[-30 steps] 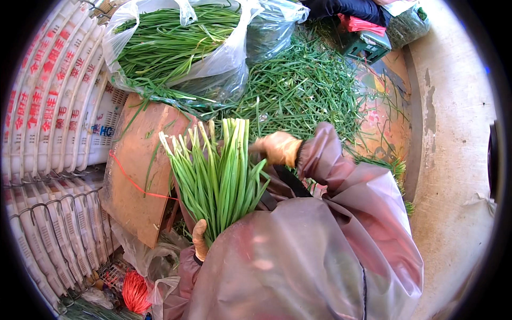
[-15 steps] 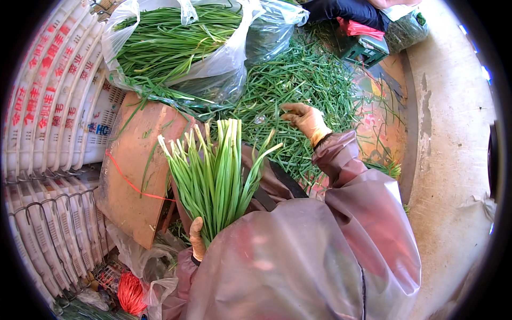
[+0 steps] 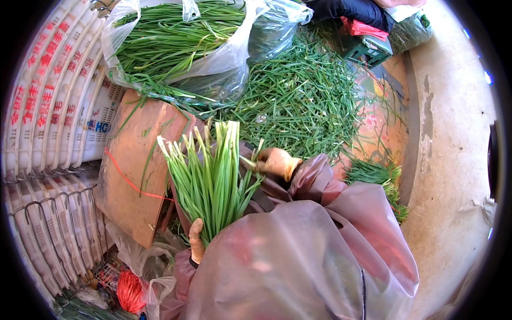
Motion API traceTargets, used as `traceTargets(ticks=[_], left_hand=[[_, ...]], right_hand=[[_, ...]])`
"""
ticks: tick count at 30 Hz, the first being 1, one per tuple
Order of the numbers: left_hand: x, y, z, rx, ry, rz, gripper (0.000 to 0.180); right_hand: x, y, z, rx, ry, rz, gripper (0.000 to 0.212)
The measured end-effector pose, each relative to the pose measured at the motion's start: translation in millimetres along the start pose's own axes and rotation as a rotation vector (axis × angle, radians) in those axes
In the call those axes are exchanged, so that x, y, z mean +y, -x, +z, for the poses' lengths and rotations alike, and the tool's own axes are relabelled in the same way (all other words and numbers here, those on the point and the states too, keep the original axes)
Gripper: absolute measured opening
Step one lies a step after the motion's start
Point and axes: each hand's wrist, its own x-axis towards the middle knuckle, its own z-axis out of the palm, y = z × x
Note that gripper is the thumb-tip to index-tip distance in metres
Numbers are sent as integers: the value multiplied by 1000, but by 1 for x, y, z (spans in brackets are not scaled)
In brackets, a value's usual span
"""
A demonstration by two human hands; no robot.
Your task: The person cleans and sorts bunches of green onions by hand, peeling away damaged outer layers and organizing them before placing a bunch into a white plastic bag.
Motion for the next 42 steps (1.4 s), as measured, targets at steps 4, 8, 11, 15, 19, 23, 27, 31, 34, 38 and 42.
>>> traceTargets(ticks=[4,8,11,15,19,23,27,31,34,38,42], left_hand=[[4,1,-1,-17,-53,4,55],[5,-2,-9,4,-79,19,56],[4,-3,-6,53,-91,62,57],[10,-5,11,-236,-93,-28,60],[5,-7,-10,-45,-95,113,61],[2,-3,-3,-18,10,29,62],[8,-2,5,-156,9,-67,64],[1,5,9,-182,109,-78,68],[-2,6,17,-75,66,-64,68],[7,1,15,-136,-24,-133,66],[13,5,18,-120,-98,-100,63]], right_hand=[[1,0,12,22,-268,148,35],[22,-14,24,213,-529,161,26],[26,-20,-1,335,-1127,192,15],[126,-28,-106,763,-703,-46,25],[134,15,-215,902,341,656,47],[8,24,-144,386,99,-371,78],[-72,28,-36,57,529,-801,84],[-31,14,-8,444,57,-315,84],[10,3,-24,394,106,-57,84],[7,-10,-3,30,-29,256,75],[19,-36,25,16,-146,178,50]])
